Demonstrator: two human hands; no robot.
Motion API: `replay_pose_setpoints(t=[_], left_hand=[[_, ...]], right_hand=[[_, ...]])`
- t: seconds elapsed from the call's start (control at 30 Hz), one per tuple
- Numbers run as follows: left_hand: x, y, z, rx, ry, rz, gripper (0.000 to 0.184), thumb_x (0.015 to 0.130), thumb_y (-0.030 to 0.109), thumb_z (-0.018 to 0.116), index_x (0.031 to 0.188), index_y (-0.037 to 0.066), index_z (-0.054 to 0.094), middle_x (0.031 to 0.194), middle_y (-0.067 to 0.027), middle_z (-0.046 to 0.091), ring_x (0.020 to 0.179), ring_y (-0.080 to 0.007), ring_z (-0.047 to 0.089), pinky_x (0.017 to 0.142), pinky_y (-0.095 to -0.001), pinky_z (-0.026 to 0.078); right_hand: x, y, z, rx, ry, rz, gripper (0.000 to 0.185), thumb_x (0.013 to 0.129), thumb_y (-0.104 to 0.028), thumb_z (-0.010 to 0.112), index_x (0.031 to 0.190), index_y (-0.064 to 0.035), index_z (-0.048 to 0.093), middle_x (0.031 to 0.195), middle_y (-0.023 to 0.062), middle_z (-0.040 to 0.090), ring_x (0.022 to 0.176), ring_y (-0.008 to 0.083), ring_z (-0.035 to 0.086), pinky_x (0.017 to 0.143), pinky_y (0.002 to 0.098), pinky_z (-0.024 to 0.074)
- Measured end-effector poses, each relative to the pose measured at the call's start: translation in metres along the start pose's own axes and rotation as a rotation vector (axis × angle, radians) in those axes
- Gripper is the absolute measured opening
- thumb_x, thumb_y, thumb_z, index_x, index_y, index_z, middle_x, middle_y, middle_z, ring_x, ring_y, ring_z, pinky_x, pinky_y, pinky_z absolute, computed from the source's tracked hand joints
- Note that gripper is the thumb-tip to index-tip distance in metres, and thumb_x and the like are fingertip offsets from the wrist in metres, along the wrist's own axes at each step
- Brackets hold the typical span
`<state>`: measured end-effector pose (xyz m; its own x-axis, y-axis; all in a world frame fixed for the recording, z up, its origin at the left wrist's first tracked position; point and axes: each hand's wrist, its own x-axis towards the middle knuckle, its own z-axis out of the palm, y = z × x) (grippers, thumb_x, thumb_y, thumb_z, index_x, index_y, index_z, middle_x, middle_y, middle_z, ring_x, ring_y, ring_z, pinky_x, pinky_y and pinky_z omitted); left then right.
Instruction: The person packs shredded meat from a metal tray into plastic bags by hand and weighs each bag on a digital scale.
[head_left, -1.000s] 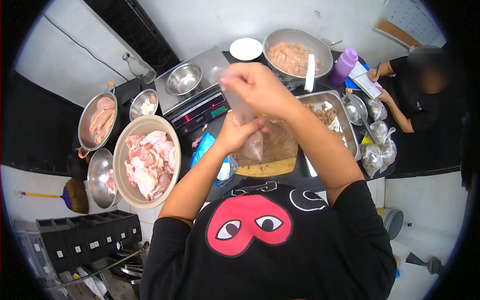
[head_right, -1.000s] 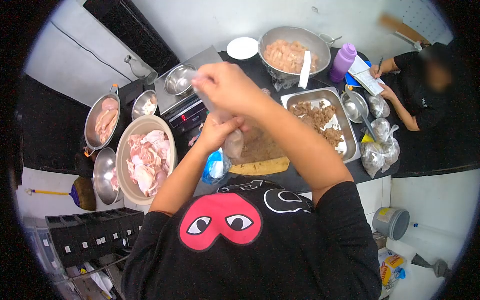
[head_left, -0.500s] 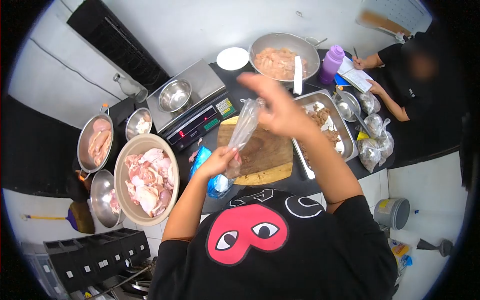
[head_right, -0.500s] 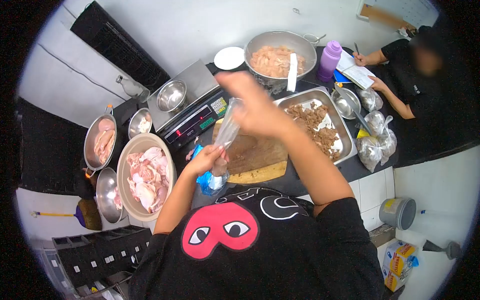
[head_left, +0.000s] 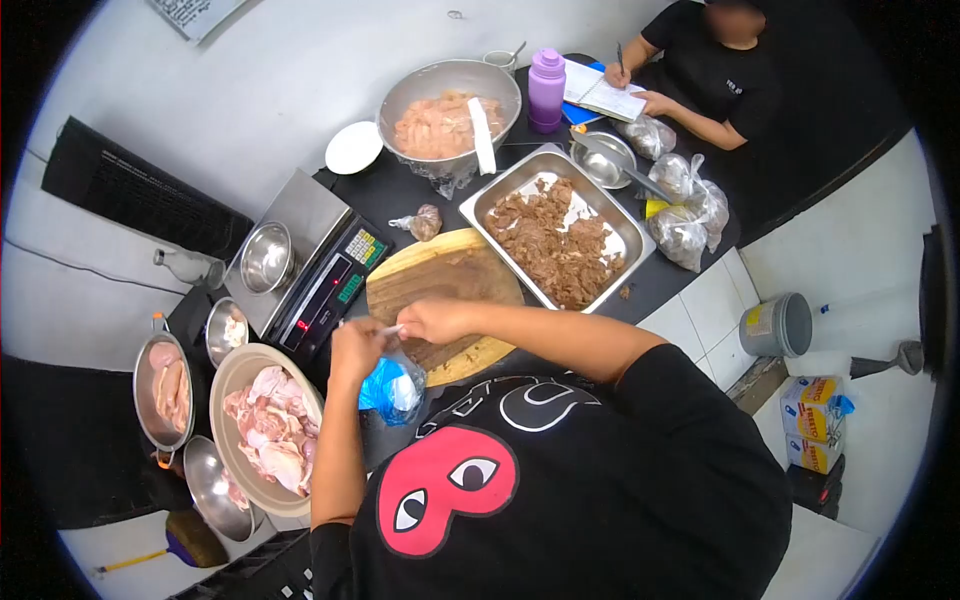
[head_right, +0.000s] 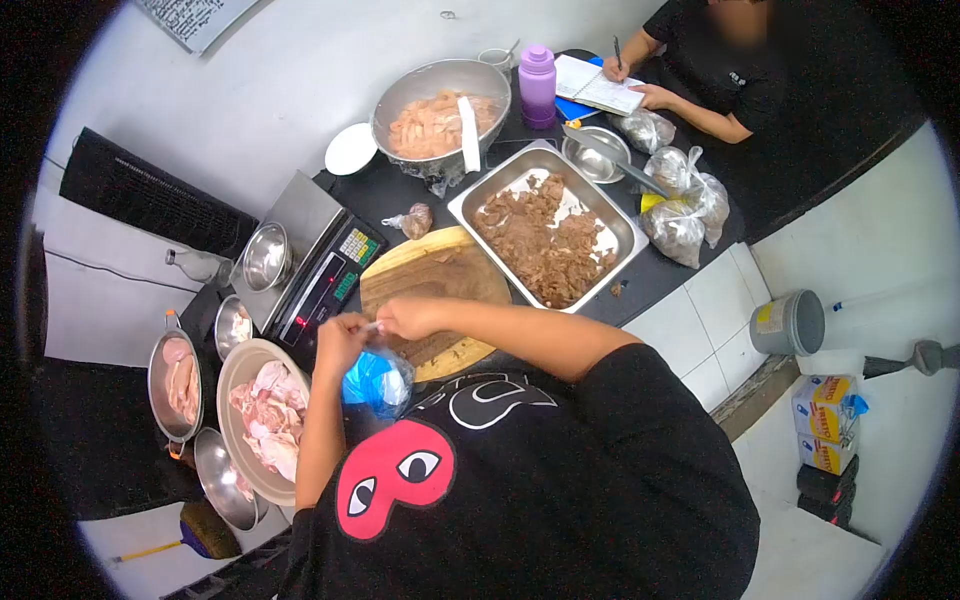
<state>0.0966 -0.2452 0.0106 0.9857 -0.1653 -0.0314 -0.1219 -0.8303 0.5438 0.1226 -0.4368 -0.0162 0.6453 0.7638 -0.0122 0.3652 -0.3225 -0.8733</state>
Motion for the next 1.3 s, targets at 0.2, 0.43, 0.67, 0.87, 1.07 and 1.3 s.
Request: replay_pose_setpoints(t=[0.2,0.43,0.67,0.87,1.07,1.3], left_hand=[[0.024,0.033,-0.015,-0.805,0.004,-0.186,0.007,0.076,0.005,0.064,0.08,0.0,0.067,0.061,-0.0045,0.063,0.046,-0.0081,0.053,0.042,-0.0204,0.039],[0.026,0.066,-0.032,-0.447,-0.481,-0.129,0.006,0.077,0.003,0.061,0.078,0.0,0.066,0.061,-0.0022,0.061,0.045,-0.0069,0.052,0.04,-0.0197,0.038],[0.033,0.011,0.037,-1.301,0.021,-0.465,0.016,0.084,0.009,0.06,0.099,0.003,0.061,0.087,-0.006,0.066,0.069,-0.0138,0.063,0.053,-0.026,0.051],[0.027,0.023,0.047,-1.873,0.019,-0.563,0.025,0.083,0.006,0.059,0.107,0.003,0.055,0.095,-0.0081,0.064,0.087,-0.0216,0.062,0.077,-0.0311,0.051],[0.032,0.04,0.061,-1.847,0.432,-0.47,0.029,0.078,-0.002,0.058,0.105,0.003,0.047,0.085,-0.0093,0.06,0.078,-0.021,0.061,0.072,-0.0305,0.052],[0.035,0.037,0.055,-0.935,0.572,-0.154,0.015,0.073,-0.002,0.06,0.084,0.005,0.052,0.072,-0.0013,0.057,0.067,-0.011,0.057,0.06,-0.025,0.048]], right_hand=[[-0.021,0.013,-0.008,1.196,-0.172,0.264,0.019,0.091,-0.021,0.052,0.098,-0.004,0.058,0.062,-0.0017,0.045,0.057,0.009,0.043,0.054,0.0274,0.0387],[0.0,0.018,-0.063,0.15,-0.149,0.076,0.018,0.087,-0.022,0.051,0.088,-0.0086,0.063,0.085,0.0064,0.065,0.08,0.0189,0.063,0.067,0.0317,0.0485],[0.003,-0.027,-0.036,-0.54,0.442,-0.007,0.014,0.08,-0.02,0.052,0.084,-0.0105,0.061,0.081,0.0133,0.065,0.079,0.0264,0.064,0.066,0.0397,0.05],[0.0,-0.026,-0.016,-0.668,0.454,-0.127,0.011,0.078,-0.016,0.053,0.087,-0.0101,0.058,0.078,0.0102,0.062,0.071,0.0279,0.064,0.059,0.0411,0.0493],[0.009,-0.024,-0.016,-0.528,0.653,-0.092,0.019,0.074,-0.018,0.056,0.09,-0.0095,0.053,0.079,0.0122,0.061,0.068,0.0296,0.062,0.056,0.0427,0.0491],[0.016,-0.026,-0.023,-0.567,0.638,0.019,0.037,0.069,-0.014,0.061,0.104,-0.01,0.05,0.09,0.0154,0.057,0.083,0.0342,0.058,0.068,0.0448,0.0466]])
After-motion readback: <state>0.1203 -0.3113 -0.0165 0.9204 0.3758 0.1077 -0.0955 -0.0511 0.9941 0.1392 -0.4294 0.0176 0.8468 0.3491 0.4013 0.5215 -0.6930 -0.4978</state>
